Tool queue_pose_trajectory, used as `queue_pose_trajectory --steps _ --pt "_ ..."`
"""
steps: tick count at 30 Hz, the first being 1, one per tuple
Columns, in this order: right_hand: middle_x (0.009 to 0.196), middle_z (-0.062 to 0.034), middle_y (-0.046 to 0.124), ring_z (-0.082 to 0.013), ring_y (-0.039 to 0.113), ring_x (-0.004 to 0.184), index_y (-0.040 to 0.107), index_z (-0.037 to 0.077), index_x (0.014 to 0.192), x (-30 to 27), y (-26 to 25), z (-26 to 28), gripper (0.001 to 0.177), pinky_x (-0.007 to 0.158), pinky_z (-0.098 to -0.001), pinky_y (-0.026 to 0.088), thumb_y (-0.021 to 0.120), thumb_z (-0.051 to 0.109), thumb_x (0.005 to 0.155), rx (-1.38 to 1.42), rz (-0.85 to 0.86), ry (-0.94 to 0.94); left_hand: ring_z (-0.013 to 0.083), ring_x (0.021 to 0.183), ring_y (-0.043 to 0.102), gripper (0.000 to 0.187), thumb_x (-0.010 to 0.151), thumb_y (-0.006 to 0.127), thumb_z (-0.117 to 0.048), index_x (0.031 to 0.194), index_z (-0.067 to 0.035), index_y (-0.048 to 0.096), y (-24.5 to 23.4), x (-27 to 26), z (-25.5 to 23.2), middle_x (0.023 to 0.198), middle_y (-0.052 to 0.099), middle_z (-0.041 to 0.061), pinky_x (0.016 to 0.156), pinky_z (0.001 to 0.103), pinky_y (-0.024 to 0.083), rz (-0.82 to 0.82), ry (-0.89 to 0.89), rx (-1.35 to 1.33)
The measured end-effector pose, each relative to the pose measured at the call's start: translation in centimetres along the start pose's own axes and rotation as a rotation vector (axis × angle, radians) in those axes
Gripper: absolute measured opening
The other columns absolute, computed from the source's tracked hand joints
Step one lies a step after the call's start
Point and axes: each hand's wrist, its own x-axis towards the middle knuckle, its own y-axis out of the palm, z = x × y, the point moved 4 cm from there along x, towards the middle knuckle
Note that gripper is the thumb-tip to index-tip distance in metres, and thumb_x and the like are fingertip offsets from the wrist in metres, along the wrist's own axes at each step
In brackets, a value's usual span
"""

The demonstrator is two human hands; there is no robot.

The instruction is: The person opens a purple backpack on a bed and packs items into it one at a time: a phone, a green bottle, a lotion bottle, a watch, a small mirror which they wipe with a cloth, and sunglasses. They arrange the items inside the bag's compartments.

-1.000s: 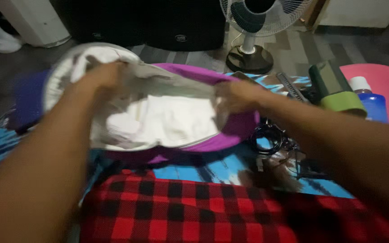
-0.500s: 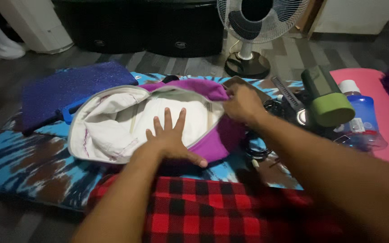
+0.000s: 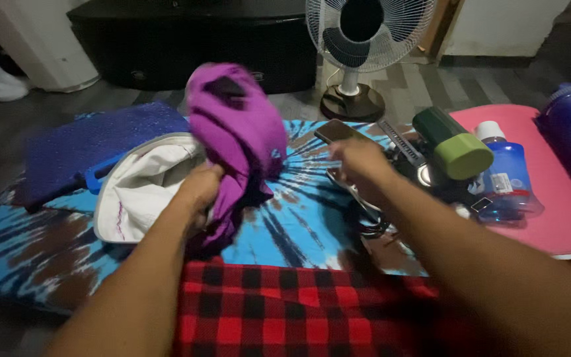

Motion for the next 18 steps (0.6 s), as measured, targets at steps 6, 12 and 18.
queue_pose_trajectory --steps 6,12,18 --pt "0.082 -0.0086 0.062 -0.0141 0.053 0.061 0.066 0.000 0.097 -2.6 3.3 -6.4 0.012 0.054 -0.0270 0.042 0.055 0.002 0.094 0.129 0.249 0.052 0.0247 0.088 0.071 0.038 0.100 0.042 -0.015 0.131 -0.009 0.062 0.6 -3.4 -1.2 0.108 0.072 0.011 0.077 0.041 0.059 0.060 -0.009 -0.188" --pt "0.087 -0.0005 0.056 -0.0107 0.051 0.066 0.062 0.008 0.111 -6.9 6.2 -2.1 0.015 0.059 -0.0277 0.041 0.057 0.007 0.097 0.223 0.348 0.191 0.0254 0.100 0.072 0.042 0.101 0.044 -0.016 0.137 -0.002 0.061 1.5 -3.7 -3.0 0.119 0.073 0.013 0.089 0.040 0.058 0.047 0.126 -0.078" --pt "0.107 -0.0029 0.065 -0.0144 0.058 0.084 0.054 0.008 0.138 -9.1 9.9 0.8 0.042 0.075 -0.0341 0.048 0.057 0.008 0.096 0.177 0.448 0.250 0.0252 0.103 0.071 0.044 0.097 0.049 -0.021 0.138 -0.007 0.057 0.4 -4.9 -5.0 0.122 0.071 0.013 0.090 0.041 0.057 -0.011 0.179 -0.117"
